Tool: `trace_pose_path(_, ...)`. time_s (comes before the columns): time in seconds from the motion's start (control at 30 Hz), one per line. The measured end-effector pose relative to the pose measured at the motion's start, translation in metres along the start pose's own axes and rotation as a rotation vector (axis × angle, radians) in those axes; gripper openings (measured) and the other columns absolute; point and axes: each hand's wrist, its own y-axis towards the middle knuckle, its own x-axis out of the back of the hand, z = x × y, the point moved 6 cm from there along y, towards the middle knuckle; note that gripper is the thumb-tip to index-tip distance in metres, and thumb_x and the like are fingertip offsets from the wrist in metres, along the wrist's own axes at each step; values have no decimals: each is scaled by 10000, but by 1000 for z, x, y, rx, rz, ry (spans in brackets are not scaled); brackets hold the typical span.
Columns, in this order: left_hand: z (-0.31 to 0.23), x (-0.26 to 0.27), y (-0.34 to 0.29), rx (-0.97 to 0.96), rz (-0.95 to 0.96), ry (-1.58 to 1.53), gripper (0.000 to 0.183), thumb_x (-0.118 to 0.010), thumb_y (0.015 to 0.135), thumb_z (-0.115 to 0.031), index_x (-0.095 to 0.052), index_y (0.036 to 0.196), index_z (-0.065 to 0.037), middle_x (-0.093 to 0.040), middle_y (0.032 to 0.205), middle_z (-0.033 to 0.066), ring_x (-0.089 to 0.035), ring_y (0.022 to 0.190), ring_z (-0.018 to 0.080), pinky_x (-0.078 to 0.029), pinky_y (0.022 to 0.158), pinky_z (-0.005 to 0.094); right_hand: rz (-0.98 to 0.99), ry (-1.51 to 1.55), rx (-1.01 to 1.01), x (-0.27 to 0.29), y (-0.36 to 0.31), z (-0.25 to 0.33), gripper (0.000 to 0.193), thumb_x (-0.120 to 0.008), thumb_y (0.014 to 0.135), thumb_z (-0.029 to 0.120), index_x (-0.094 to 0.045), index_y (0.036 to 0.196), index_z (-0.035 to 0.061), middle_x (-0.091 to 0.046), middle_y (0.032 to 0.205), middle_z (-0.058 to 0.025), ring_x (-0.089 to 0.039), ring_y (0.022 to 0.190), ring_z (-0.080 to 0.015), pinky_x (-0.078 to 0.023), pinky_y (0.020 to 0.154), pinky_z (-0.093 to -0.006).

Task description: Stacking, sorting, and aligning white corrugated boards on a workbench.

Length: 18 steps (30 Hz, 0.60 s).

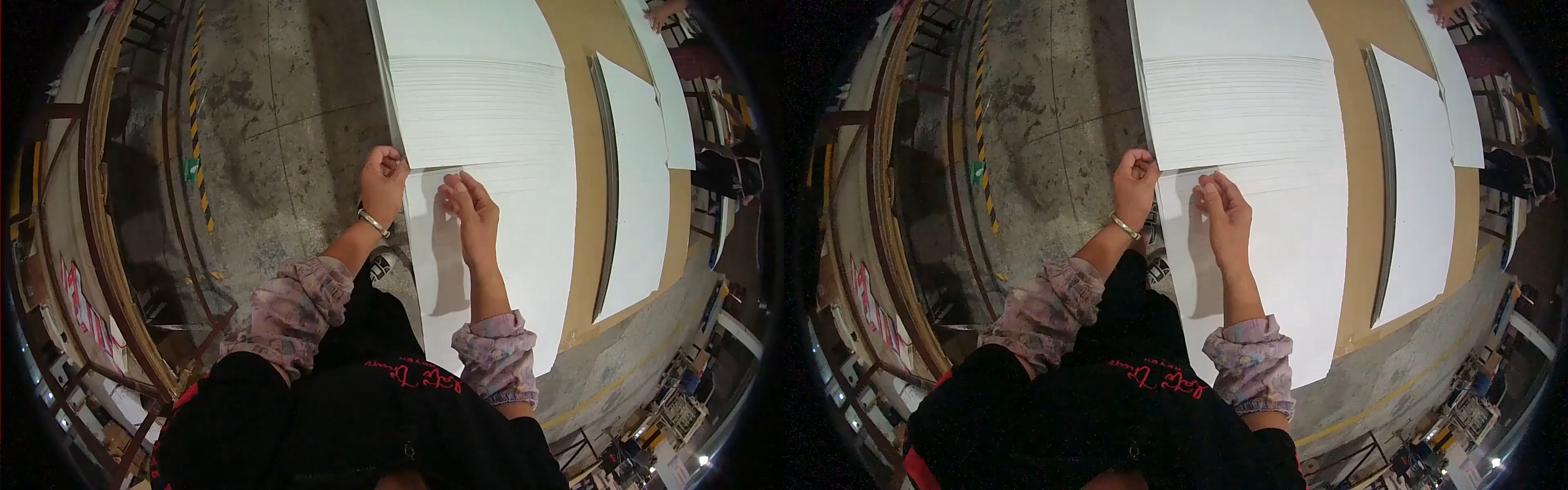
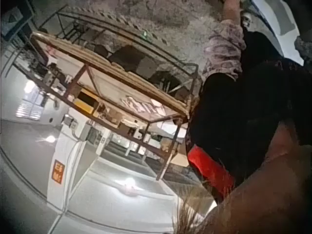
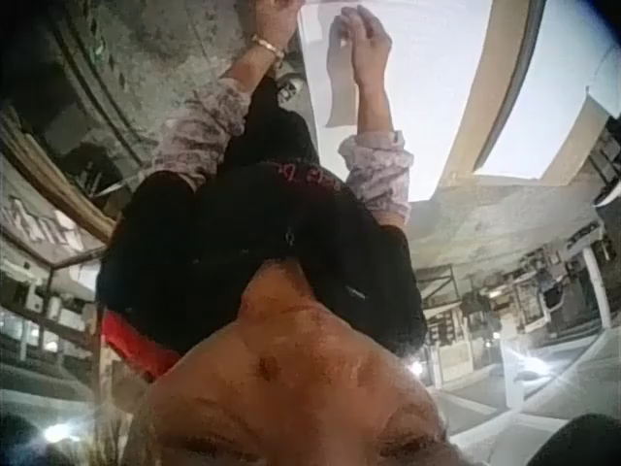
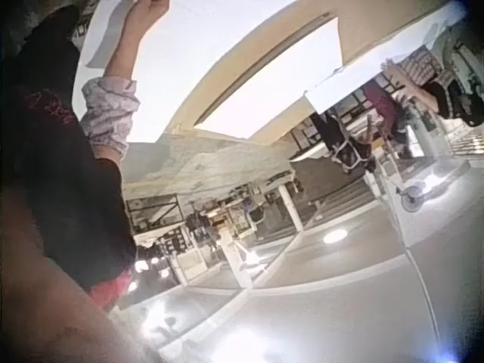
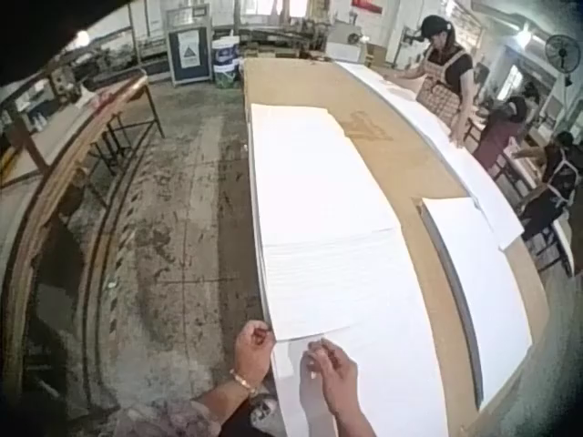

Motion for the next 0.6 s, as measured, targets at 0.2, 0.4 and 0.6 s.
trace_pose_path(0.2,-22,12,-4,-138,70,41,73,-605,824,-20,-601,882,25,-469,982,52,-518,830,111,-446,695,233,4,571,-333,0,12,-18,350,-544,924,202,-513,1181,-32,-618,1084,-126,-622,947,-190,-531,768,-303)
trace_pose_path(0.4,-24,8,2,-41,171,-94,116,-621,843,-89,-649,854,23,-451,1003,44,-429,994,119,-411,798,259,-203,496,-229,47,38,-12,306,-583,904,208,-536,1133,12,-622,1047,-85,-608,931,-160,-531,715,-275)
trace_pose_path(0.6,-30,5,-2,-86,75,59,113,-684,801,-85,-646,827,18,-447,1009,33,-489,798,88,-436,678,222,-223,665,-258,47,37,-14,271,-618,875,146,-535,1103,23,-620,1017,-61,-613,923,-133,-511,679,-244)
